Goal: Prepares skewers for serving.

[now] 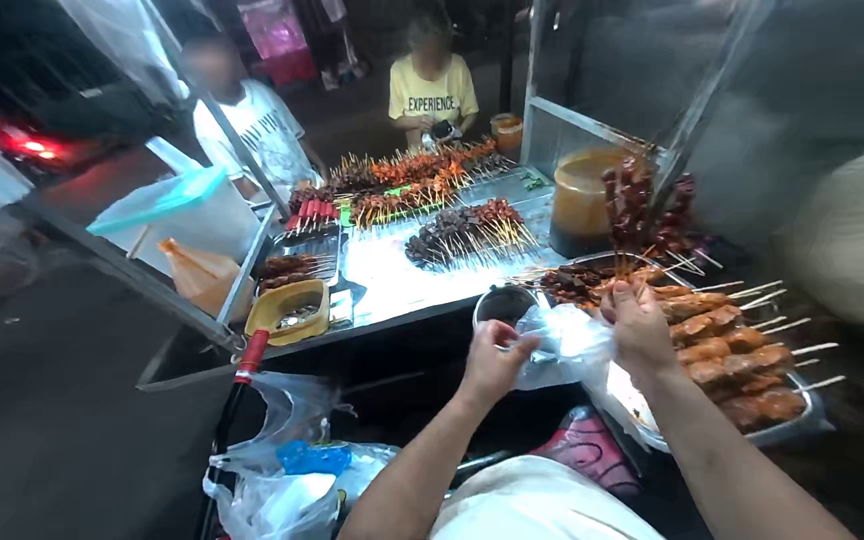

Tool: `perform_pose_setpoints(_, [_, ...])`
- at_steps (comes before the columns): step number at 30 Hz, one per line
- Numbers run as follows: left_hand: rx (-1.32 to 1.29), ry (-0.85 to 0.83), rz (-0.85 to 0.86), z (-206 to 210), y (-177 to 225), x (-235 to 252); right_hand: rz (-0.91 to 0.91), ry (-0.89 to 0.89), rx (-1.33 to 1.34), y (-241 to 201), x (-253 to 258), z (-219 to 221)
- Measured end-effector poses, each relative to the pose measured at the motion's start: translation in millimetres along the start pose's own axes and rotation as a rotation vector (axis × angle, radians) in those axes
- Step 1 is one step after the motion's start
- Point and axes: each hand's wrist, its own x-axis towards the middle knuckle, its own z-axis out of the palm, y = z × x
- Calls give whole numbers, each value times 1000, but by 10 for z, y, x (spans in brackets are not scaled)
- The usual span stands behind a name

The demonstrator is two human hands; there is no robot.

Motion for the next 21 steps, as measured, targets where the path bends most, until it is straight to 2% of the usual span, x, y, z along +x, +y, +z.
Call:
perform_pose_setpoints(3, [-153,-237,-35,219,175,-176,-92,77,-113,70,-112,160])
perform_pose_setpoints(5, [-161,-309,-78,382,151,-217,-137,85,-185,126,-162,189])
perform_pose_setpoints(8, [-147,-242,-85,411,9,-166,-189,98,-279,194,-139,141])
perform_pose_setpoints(16, [-585,-254,-300,353,-83,-111,-211,98,-301,209,-40,65])
perform_pose_setpoints(21, [-845,42,-477,244,-177,51,-312,60,-458,110,-33,-72])
